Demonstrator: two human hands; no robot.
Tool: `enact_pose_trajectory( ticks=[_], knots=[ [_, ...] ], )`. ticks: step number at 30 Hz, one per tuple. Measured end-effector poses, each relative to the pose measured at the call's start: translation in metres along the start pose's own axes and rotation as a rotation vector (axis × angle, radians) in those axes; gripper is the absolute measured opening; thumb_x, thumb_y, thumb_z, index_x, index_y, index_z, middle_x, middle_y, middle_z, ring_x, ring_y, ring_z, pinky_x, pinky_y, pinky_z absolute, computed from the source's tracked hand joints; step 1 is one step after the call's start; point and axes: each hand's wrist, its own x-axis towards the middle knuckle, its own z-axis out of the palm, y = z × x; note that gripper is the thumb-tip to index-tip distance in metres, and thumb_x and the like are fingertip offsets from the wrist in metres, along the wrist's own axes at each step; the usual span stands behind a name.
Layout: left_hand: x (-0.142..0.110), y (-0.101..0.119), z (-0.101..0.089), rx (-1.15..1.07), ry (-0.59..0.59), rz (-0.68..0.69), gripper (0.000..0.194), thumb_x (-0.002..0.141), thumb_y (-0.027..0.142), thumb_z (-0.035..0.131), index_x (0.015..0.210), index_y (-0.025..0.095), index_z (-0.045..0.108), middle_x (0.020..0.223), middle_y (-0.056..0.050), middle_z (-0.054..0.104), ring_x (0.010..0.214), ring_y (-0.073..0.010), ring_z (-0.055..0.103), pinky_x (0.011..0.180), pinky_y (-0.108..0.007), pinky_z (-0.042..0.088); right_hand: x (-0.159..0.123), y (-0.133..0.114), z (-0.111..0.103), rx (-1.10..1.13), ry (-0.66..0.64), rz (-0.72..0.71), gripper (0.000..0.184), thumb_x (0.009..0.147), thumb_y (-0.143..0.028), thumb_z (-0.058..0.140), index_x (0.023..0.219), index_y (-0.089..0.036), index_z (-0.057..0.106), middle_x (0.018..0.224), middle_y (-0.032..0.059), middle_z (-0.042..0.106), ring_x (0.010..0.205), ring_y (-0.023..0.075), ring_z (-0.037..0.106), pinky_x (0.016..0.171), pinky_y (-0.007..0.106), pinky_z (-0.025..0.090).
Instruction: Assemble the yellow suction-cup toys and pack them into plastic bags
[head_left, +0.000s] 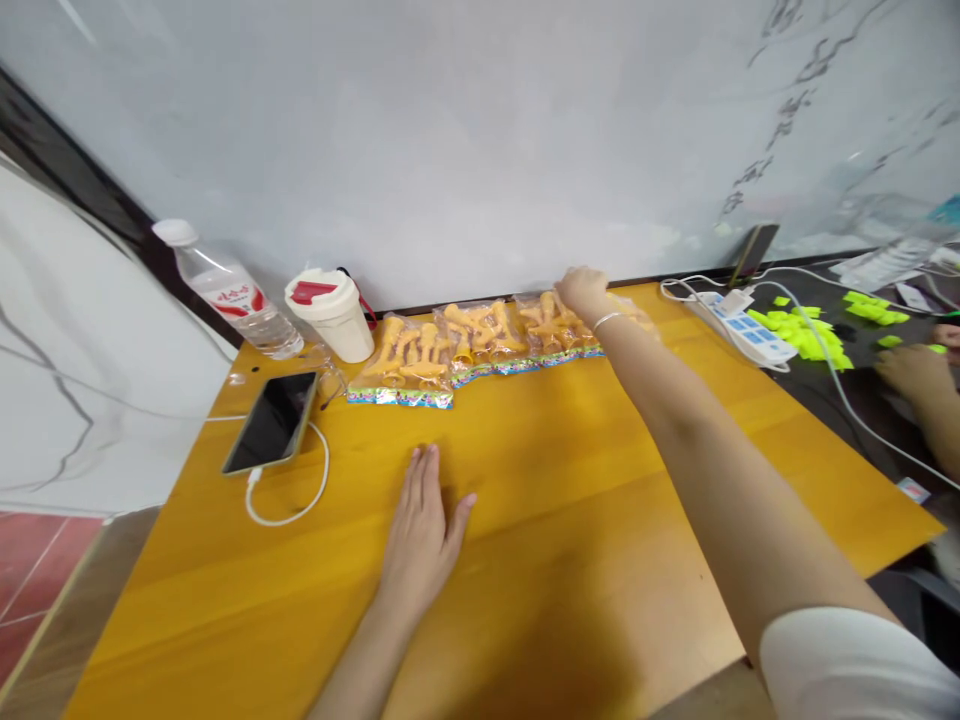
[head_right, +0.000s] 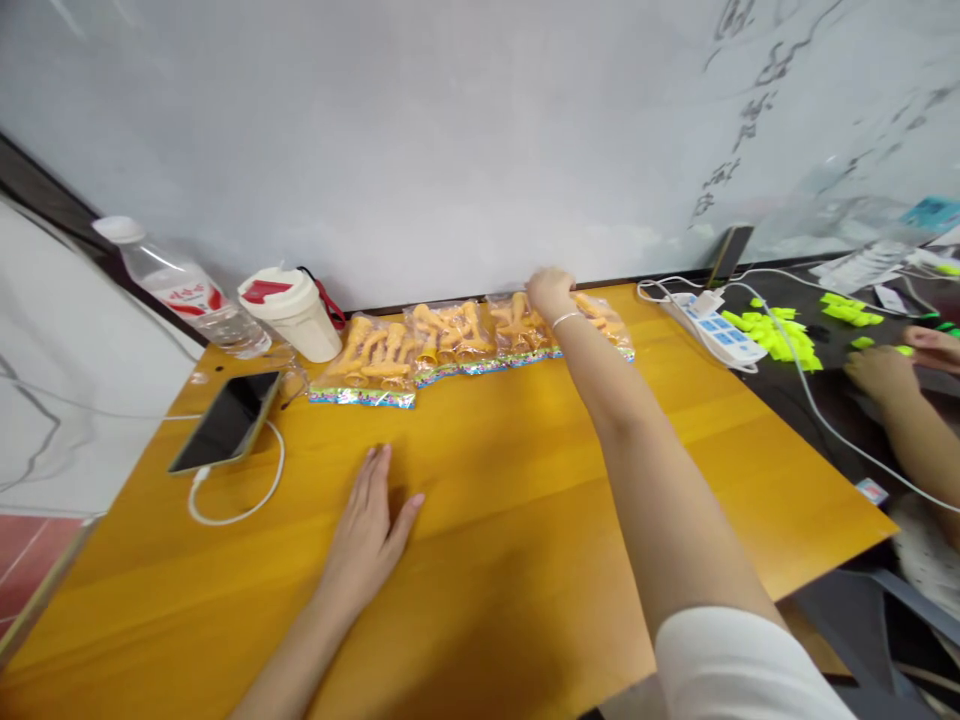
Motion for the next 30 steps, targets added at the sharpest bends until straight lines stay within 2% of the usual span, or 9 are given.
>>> enact_pose_trajectory(
  ticks=[4,6,8,10,13,18,23,26,30],
  knots=[
    [0.003,0.003,-0.001,-0.027,0.001,-0.027,0.077,0.095,0.052,0.047,0.159,0.018,0.020,0.160,-0.019,0.036,0.152,-0.0332,0.027,0.120,-0.059,0.035,-0.072,-0.037,0.001,0.004,0.007,-0.446,0.047,0.100,-0.035,0.047,0.139,-0.009,0.054,0.133,0.0244,0.060,0.122,0.0365,0.056,0.104,0.053,0.040],
    [0.004,0.004,-0.002,-0.044,0.003,-0.039,0.075,0.096,0.053,0.045,0.157,0.015,0.025,0.159,-0.020,0.036,0.152,-0.0331,0.028,0.121,-0.058,0.034,-0.113,-0.051,0.014,0.059,-0.007,-0.714,0.054,0.099,-0.039,0.049,0.144,-0.008,0.049,0.143,0.0229,0.053,0.133,0.0343,0.046,0.112,0.048,0.034],
    [0.006,0.004,-0.004,-0.060,0.009,-0.046,0.073,0.097,0.053,0.043,0.155,0.012,0.027,0.158,-0.022,0.036,0.151,-0.0333,0.029,0.121,-0.058,0.033,-0.146,-0.062,0.029,0.060,-0.043,-0.832,0.065,0.096,-0.046,0.055,0.150,-0.012,0.042,0.154,0.0201,0.042,0.142,0.0362,0.034,0.116,0.049,0.028],
    [0.008,0.004,-0.006,-0.082,0.027,-0.056,0.072,0.097,0.053,0.042,0.154,0.010,0.029,0.157,-0.024,0.037,0.151,-0.0337,0.031,0.121,-0.058,0.032,-0.167,-0.068,0.041,0.030,-0.061,-0.795,0.069,0.094,-0.048,0.058,0.153,-0.016,0.040,0.159,0.0174,0.035,0.144,0.0407,0.027,0.115,0.054,0.026],
    [0.012,0.002,-0.008,-0.132,0.062,-0.073,0.070,0.097,0.054,0.041,0.152,0.010,0.032,0.155,-0.024,0.041,0.149,-0.0337,0.034,0.121,-0.058,0.031,-0.181,-0.075,0.047,-0.008,-0.062,-0.703,0.064,0.096,-0.048,0.054,0.151,-0.017,0.043,0.159,0.0166,0.035,0.140,0.0422,0.032,0.112,0.056,0.027],
    [0.017,-0.002,-0.007,-0.235,0.091,-0.106,0.073,0.096,0.059,0.039,0.150,0.010,0.035,0.154,-0.024,0.042,0.148,-0.0329,0.037,0.122,-0.056,0.029,-0.205,-0.077,0.030,-0.063,-0.048,-0.612,0.060,0.096,-0.050,0.053,0.147,-0.020,0.048,0.155,0.0165,0.042,0.127,0.0412,0.041,0.103,0.053,0.037],
    [0.023,-0.007,-0.009,-0.374,0.142,-0.179,0.071,0.097,0.064,0.032,0.148,0.014,0.038,0.154,-0.022,0.044,0.146,-0.0288,0.040,0.122,-0.051,0.031,-0.270,-0.069,0.011,-0.064,-0.055,-0.592,0.051,0.095,-0.048,0.055,0.141,-0.026,0.054,0.147,0.0156,0.050,0.122,0.0409,0.045,0.095,0.054,0.041],
    [0.029,-0.012,-0.012,-0.461,0.162,-0.245,0.071,0.098,0.065,0.027,0.147,0.016,0.040,0.150,-0.021,0.049,0.142,-0.0264,0.047,0.118,-0.047,0.036,-0.322,-0.066,-0.001,0.046,-0.098,-0.647,0.050,0.094,-0.048,0.058,0.137,-0.024,0.058,0.139,0.0168,0.055,0.121,0.0392,0.047,0.097,0.054,0.043],
    [0.032,-0.028,-0.020,-0.549,0.177,-0.252,0.071,0.098,0.065,0.027,0.147,0.014,0.038,0.133,-0.020,0.063,0.126,-0.0244,0.061,0.111,-0.044,0.044,-0.366,-0.059,-0.018,0.429,-0.184,-0.806,0.049,0.096,-0.045,0.055,0.139,-0.021,0.057,0.129,0.0143,0.061,0.117,0.0283,0.055,0.104,0.044,0.044]
  ],
)
